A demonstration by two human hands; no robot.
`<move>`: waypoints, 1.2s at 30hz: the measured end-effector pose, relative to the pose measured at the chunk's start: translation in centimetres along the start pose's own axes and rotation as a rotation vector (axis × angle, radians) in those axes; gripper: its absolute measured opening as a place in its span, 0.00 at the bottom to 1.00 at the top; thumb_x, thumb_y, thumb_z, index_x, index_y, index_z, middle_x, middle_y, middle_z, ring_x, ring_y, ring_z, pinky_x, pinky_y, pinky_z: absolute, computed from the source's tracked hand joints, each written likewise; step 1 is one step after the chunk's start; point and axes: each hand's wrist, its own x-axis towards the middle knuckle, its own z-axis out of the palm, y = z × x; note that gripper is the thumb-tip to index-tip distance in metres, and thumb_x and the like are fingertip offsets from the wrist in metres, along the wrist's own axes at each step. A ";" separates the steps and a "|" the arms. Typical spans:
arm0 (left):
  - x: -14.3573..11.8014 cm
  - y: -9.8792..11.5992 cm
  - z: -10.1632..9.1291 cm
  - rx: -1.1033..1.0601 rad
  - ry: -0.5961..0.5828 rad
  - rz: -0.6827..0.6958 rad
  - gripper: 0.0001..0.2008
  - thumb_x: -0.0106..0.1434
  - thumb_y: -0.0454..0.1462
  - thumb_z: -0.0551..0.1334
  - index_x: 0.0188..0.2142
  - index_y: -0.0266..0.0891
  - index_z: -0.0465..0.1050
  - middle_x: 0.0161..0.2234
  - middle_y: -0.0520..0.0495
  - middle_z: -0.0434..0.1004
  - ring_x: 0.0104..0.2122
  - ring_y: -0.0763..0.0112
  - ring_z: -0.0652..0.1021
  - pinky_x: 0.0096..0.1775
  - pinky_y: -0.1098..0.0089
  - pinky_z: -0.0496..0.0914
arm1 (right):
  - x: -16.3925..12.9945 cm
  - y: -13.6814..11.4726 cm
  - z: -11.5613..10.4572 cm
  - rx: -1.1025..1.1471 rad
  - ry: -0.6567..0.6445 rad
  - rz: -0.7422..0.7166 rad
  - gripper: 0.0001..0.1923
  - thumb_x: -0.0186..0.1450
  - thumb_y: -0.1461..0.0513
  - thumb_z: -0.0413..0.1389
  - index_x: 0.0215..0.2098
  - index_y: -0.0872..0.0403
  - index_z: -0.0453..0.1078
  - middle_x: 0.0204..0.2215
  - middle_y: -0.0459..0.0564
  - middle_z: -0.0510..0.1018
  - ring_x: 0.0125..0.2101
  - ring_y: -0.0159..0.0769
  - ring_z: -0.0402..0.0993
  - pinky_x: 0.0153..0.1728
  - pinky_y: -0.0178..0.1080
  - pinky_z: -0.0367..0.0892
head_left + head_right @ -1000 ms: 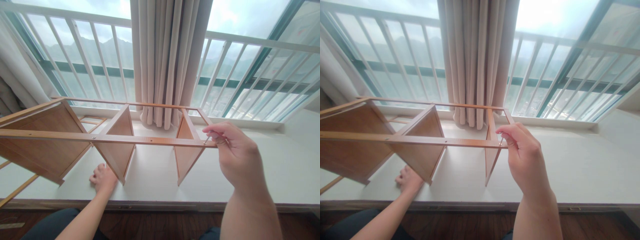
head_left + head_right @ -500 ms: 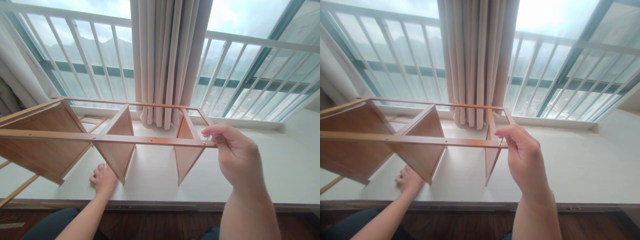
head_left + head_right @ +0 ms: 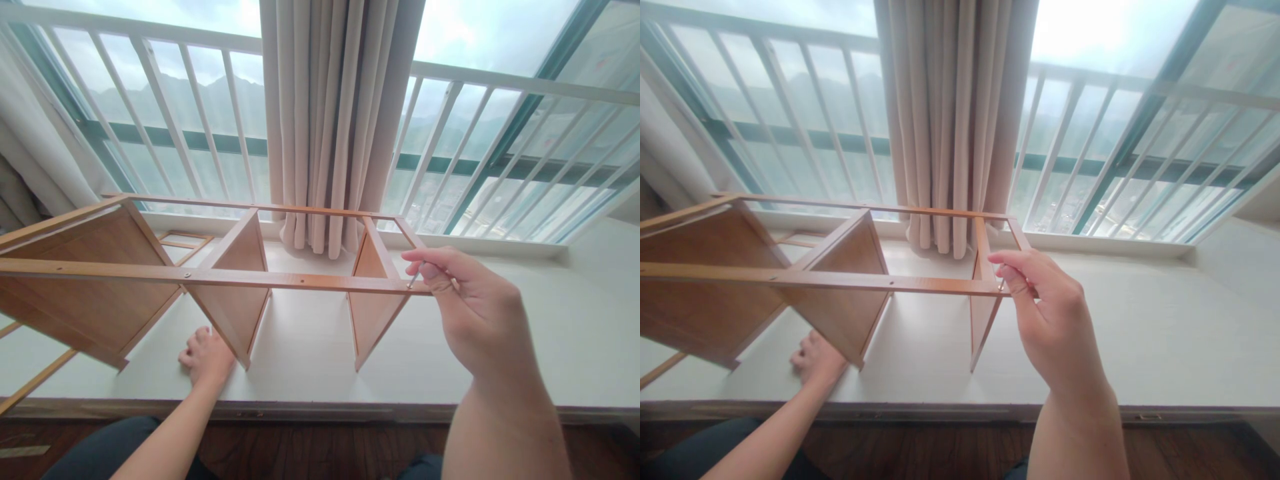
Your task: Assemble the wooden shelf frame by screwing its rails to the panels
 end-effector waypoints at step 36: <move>-0.2 -0.2 0.3 0.013 0.007 0.028 0.21 0.69 0.33 0.48 0.52 0.32 0.75 0.55 0.29 0.69 0.52 0.48 0.67 0.52 0.54 0.61 | -0.3 -1.3 1.7 -0.098 0.238 0.097 0.07 0.69 0.59 0.58 0.37 0.49 0.79 0.30 0.46 0.82 0.28 0.34 0.74 0.33 0.38 0.68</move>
